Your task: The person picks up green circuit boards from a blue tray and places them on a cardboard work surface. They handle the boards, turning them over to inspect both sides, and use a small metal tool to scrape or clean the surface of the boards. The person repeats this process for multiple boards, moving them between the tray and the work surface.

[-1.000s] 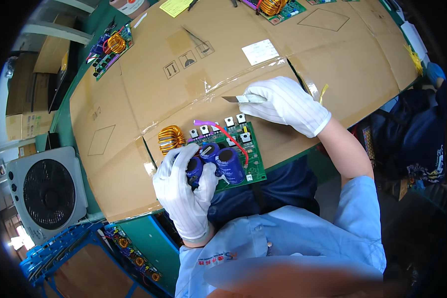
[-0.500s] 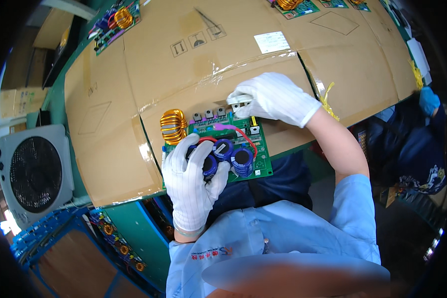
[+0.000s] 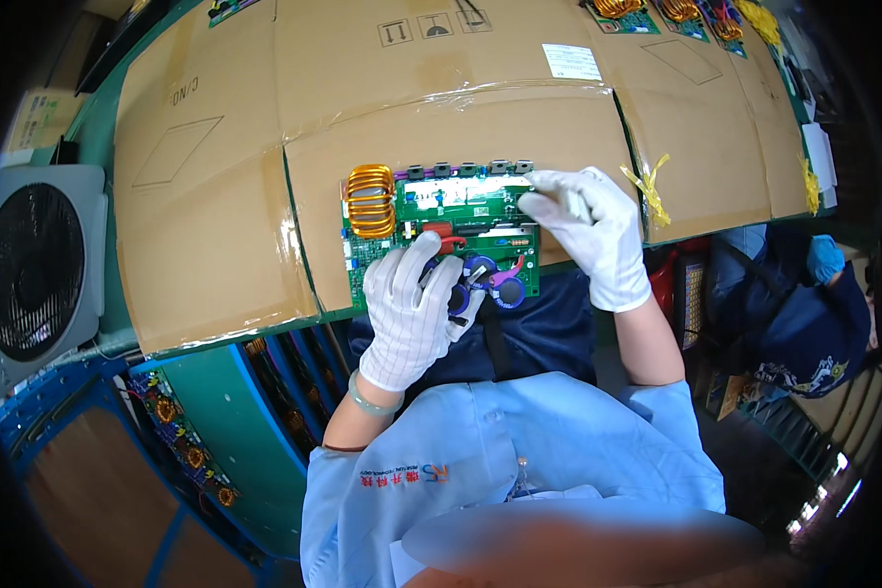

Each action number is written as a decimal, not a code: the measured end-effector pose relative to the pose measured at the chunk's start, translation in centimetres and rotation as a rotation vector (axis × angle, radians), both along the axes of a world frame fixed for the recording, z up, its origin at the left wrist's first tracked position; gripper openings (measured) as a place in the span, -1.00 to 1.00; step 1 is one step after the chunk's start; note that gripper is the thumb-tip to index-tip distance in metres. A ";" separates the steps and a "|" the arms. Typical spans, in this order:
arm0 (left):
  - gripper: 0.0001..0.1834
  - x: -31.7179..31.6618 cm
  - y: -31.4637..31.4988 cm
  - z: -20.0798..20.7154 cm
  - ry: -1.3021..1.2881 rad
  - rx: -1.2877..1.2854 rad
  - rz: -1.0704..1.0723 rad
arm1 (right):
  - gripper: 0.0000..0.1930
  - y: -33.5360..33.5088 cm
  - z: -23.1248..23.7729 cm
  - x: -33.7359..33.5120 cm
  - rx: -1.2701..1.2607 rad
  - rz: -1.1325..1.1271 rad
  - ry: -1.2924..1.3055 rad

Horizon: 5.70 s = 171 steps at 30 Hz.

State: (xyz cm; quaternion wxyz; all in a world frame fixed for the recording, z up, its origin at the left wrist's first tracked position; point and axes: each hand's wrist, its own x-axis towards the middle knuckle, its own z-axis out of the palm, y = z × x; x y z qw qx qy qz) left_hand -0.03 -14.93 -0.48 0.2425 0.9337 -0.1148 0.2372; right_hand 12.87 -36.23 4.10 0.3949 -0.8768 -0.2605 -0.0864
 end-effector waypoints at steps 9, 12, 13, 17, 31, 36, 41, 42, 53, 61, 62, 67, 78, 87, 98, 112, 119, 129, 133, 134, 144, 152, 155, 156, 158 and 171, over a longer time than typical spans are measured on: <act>-0.33 0.5 -0.3 0.2 -0.029 -0.008 0.009 | -0.85 2.2 -1.4 0.0 -0.092 0.261 -0.185; -0.32 0.6 -0.4 0.0 -0.042 0.003 0.015 | -0.83 1.9 -1.8 -0.1 -0.212 0.237 -0.110; -0.32 0.5 -0.5 -0.3 -0.046 -0.001 0.019 | -0.83 1.9 -1.9 -0.1 -0.236 0.233 -0.080; -0.36 0.2 -0.7 0.0 -0.040 0.001 0.026 | -0.86 1.9 -2.6 -0.4 -0.206 0.204 -0.080; -0.38 0.2 -0.6 0.5 -0.033 0.010 0.038 | -0.82 1.5 -2.8 -0.6 -0.069 0.124 -0.121; -0.23 -0.9 -1.6 0.9 -0.055 -0.155 0.142 | -0.71 -0.9 -2.8 -1.8 0.067 0.052 -0.150; -0.23 -1.1 -2.4 1.3 -0.004 -0.110 0.214 | -0.66 -1.9 -2.6 -2.6 0.037 -0.026 -0.152; -0.23 -1.0 -2.5 1.5 0.012 -0.098 0.219 | -0.65 -1.8 -2.9 -2.6 0.062 -0.034 -0.150; -0.25 -0.6 -2.0 1.3 0.034 -0.002 0.178 | -0.67 -0.7 -4.4 -2.2 0.031 0.046 -0.191; -0.29 -0.3 -1.9 0.5 -0.037 0.051 0.132 | -0.74 -2.4 -3.6 -2.6 -0.120 0.013 -0.262; -0.35 -0.2 -1.9 0.6 -0.051 0.044 0.128 | -0.70 -2.8 -3.2 -2.7 -0.089 0.001 -0.262; -0.48 1.2 -1.2 4.6 -0.049 0.040 0.064 | -0.72 -4.5 -2.4 -3.8 0.125 -0.139 -0.068; -0.63 4.2 1.0 10.6 0.160 0.038 -0.021 | -0.35 -4.0 1.2 -2.2 0.294 -0.100 0.319; -0.76 7.4 0.0 12.4 0.268 -0.063 0.007 | -0.75 -2.7 1.1 1.4 0.329 0.189 0.744; -0.78 8.0 0.0 12.5 0.263 -0.053 -0.004 | -0.75 -1.8 2.1 2.6 0.150 0.192 0.833; -0.78 7.8 -0.1 12.4 0.232 -0.055 -0.011 | -0.78 -1.8 2.3 2.6 0.109 0.286 0.901; -0.78 7.4 0.1 12.3 0.310 -0.074 -0.002 | -0.69 -1.3 1.9 1.7 0.149 0.339 0.761; -0.68 5.7 0.2 11.4 0.154 -0.014 -0.044 | -0.68 -5.4 2.5 1.2 0.299 0.189 0.842; -0.62 4.4 0.8 10.1 0.096 0.000 -0.068 | -0.74 -4.3 0.6 0.6 0.490 0.221 0.741; -0.58 3.9 1.0 10.1 0.117 0.015 -0.069 | -0.74 -4.1 0.7 0.6 0.479 0.234 0.753; -0.42 -0.8 -0.8 3.5 -0.028 -0.245 0.072 | -0.77 -5.3 0.4 -1.7 0.553 0.015 0.699; -0.17 -0.8 -2.6 3.9 0.090 -0.375 0.042 | -0.75 -4.4 0.0 -4.9 0.496 -0.118 0.647; -0.14 -1.4 2.1 5.9 0.113 -0.459 0.003 | -0.74 -4.5 -1.1 -6.3 0.533 -0.093 0.621; -0.22 -1.2 3.5 6.4 0.103 -0.509 0.037 | -0.74 -4.5 -1.4 -6.8 0.552 -0.092 0.626; -0.36 0.0 6.6 6.4 0.039 -0.425 0.120 | -0.73 -4.2 -2.1 -7.8 0.578 -0.094 0.625; -0.52 5.9 6.9 6.6 0.441 -0.042 -0.191 | -0.74 -4.1 -3.6 -11.1 0.603 -0.177 0.663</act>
